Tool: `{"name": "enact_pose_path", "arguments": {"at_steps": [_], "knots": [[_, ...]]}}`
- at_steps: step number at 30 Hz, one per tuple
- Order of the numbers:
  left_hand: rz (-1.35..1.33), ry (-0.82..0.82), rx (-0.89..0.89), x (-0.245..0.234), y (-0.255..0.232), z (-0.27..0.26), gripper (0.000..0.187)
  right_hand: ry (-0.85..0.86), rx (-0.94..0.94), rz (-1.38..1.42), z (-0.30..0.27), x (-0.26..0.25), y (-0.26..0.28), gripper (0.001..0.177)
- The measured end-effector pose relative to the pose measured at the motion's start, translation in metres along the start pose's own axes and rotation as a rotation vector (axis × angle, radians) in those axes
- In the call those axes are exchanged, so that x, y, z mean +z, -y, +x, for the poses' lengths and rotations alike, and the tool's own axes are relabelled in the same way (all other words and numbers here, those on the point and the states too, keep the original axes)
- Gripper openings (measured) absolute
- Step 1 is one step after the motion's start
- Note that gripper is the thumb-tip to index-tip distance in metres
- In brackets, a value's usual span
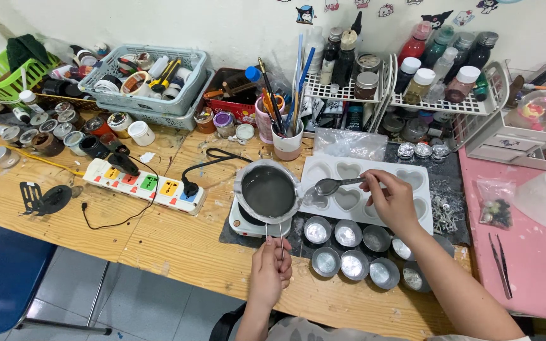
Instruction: Pouring melted wax from a small pot into individual candle molds using a spoon.
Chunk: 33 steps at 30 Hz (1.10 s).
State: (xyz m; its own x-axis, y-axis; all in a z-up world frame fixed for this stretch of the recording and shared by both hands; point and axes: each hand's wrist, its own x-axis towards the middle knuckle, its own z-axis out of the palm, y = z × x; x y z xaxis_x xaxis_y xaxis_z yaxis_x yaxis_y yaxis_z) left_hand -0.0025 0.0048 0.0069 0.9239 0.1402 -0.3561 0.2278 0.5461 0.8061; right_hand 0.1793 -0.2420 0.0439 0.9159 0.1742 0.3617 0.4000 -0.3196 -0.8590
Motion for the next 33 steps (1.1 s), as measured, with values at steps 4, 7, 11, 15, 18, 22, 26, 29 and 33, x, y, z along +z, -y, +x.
{"name": "enact_pose_path", "arguments": {"at_steps": [4, 7, 11, 15, 18, 22, 26, 29, 33], "knots": [[-0.038, 0.015, 0.0, 0.001, 0.0, -0.001, 0.047, 0.063, -0.184, -0.017, -0.003, -0.003, 0.007, 0.018], [-0.041, 0.013, 0.003, 0.003, -0.001, -0.001, 0.046, 0.014, -0.11, 0.018, -0.002, -0.006, -0.001, 0.019], [-0.037, 0.013, -0.005, 0.007, -0.003, -0.001, 0.045, -0.108, 0.035, 0.288, 0.008, -0.014, -0.015, 0.021], [-0.043, 0.035, -0.008, 0.014, -0.004, 0.003, 0.046, -0.141, 0.071, 0.358, 0.02, -0.021, 0.004, 0.023], [-0.041, 0.055, -0.021, 0.019, -0.003, 0.009, 0.046, -0.127, 0.012, 0.389, 0.022, -0.018, 0.023, 0.023], [-0.022, 0.065, -0.032, 0.029, -0.001, 0.018, 0.045, 0.014, -0.191, 0.23, 0.024, -0.006, 0.048, 0.021], [-0.035, 0.071, -0.041, 0.037, 0.002, 0.026, 0.044, 0.115, -0.208, 0.1, 0.029, 0.005, 0.06, 0.019], [-0.025, 0.104, -0.002, 0.042, 0.001, 0.026, 0.044, 0.154, -0.023, 0.135, 0.036, 0.013, 0.045, 0.021], [-0.065, 0.109, -0.003, 0.043, 0.005, 0.034, 0.043, 0.207, 0.144, 0.372, 0.05, 0.02, 0.01, 0.023]]}}
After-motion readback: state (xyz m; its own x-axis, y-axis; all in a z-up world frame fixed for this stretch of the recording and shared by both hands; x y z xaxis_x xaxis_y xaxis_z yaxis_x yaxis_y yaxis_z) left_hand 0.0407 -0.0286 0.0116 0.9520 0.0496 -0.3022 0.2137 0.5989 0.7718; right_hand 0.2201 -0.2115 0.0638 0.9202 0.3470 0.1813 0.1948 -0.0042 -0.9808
